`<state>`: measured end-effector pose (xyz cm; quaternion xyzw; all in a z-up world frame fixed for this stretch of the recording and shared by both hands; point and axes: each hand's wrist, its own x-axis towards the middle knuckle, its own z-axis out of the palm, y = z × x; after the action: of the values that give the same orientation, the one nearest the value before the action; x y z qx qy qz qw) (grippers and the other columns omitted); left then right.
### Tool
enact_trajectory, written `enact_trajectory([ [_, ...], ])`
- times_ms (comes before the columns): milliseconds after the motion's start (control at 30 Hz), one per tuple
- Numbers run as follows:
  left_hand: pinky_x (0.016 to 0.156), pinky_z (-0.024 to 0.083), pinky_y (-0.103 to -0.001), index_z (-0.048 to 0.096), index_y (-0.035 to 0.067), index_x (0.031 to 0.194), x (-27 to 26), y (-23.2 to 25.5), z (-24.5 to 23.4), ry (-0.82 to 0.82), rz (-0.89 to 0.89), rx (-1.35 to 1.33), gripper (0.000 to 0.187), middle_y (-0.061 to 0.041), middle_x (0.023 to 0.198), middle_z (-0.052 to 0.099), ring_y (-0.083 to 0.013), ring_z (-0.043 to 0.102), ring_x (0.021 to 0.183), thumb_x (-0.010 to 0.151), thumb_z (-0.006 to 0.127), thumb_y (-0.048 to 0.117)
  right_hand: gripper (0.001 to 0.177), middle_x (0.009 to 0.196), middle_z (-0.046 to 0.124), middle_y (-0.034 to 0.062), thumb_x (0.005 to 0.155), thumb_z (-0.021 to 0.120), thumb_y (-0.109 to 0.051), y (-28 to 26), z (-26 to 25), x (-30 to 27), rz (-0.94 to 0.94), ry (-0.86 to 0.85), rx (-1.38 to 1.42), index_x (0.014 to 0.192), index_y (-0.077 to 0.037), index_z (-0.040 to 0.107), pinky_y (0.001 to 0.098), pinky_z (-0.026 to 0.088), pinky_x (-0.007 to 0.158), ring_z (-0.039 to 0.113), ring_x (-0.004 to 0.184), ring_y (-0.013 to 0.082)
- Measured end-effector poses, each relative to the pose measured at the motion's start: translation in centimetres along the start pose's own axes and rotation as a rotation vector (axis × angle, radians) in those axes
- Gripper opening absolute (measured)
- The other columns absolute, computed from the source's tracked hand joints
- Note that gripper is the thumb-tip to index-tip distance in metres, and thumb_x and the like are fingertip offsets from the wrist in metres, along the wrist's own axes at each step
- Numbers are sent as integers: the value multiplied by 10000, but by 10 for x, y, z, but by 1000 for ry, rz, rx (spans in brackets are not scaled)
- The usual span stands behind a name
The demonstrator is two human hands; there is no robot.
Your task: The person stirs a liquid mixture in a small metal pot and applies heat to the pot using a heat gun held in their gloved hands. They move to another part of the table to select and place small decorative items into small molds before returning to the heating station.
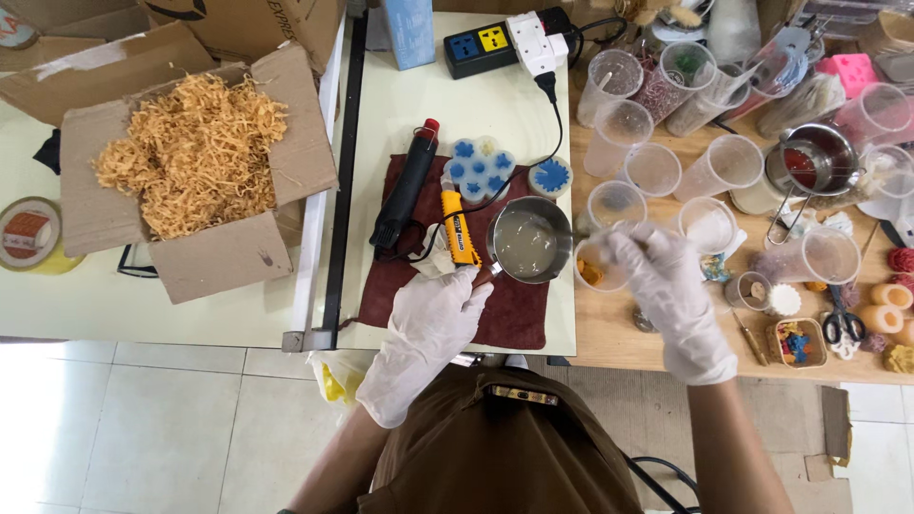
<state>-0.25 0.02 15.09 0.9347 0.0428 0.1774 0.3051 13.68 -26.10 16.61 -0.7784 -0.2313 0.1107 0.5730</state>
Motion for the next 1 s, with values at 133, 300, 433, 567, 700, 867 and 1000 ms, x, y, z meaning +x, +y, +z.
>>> enact_trajectory([
  [133, 608, 551, -471, 740, 96, 1086, 3, -3, -15, -233, -213, 103, 334, -142, 756, 727, -349, 699, 688, 939, 663, 386, 183, 1016, 693, 56, 1093, 591, -116, 13, 30, -13, 18, -19, 236, 1051, 20, 705, 266, 487, 799, 593, 863, 112],
  [300, 624, 544, -483, 735, 110, 1126, 1, -21, -21, -261, -277, -11, 362, -153, 750, 723, -355, 701, 697, 931, 649, 403, 204, 940, 701, 44, 1076, 588, -152, -12, 40, -14, 108, 172, 376, 1077, 17, 703, 277, 497, 833, 619, 853, 119],
  [433, 655, 537, -508, 733, 148, 1180, -2, -33, -21, -291, -343, -39, 388, -172, 774, 724, -378, 699, 732, 916, 658, 423, 218, 930, 681, 38, 1071, 621, -167, -48, 33, -16, 119, 200, 351, 1135, 19, 714, 267, 461, 854, 604, 876, 107],
  [567, 681, 541, -506, 728, 164, 1220, -4, -43, -22, -292, -354, -68, 412, -195, 807, 726, -393, 701, 759, 914, 664, 433, 227, 952, 676, 36, 1094, 645, -171, -69, 30, -17, 8, 177, 298, 1139, 38, 719, 269, 452, 917, 611, 956, 105],
  [700, 689, 538, -511, 709, 158, 1243, -2, -42, -27, -312, -352, -59, 425, -205, 811, 726, -401, 699, 767, 916, 663, 424, 203, 1041, 705, 64, 1076, 666, -167, -82, 32, -19, -28, 189, 345, 1156, 7, 734, 287, 480, 951, 636, 969, 126],
  [867, 705, 552, -489, 711, 144, 1237, -2, -38, -36, -279, -364, -135, 415, -202, 870, 735, -394, 708, 803, 910, 671, 396, 193, 1107, 719, 83, 1048, 703, -184, -90, 34, -22, -57, 198, 461, 1137, -13, 713, 316, 513, 1006, 654, 1000, 148],
  [1000, 716, 558, -477, 715, 128, 1221, 0, -36, -37, -273, -346, -151, 408, -196, 891, 741, -386, 715, 816, 917, 672, 395, 219, 999, 696, 87, 1070, 700, -186, -88, 28, -23, -78, 173, 408, 1117, 24, 745, 306, 496, 993, 653, 1008, 162],
])
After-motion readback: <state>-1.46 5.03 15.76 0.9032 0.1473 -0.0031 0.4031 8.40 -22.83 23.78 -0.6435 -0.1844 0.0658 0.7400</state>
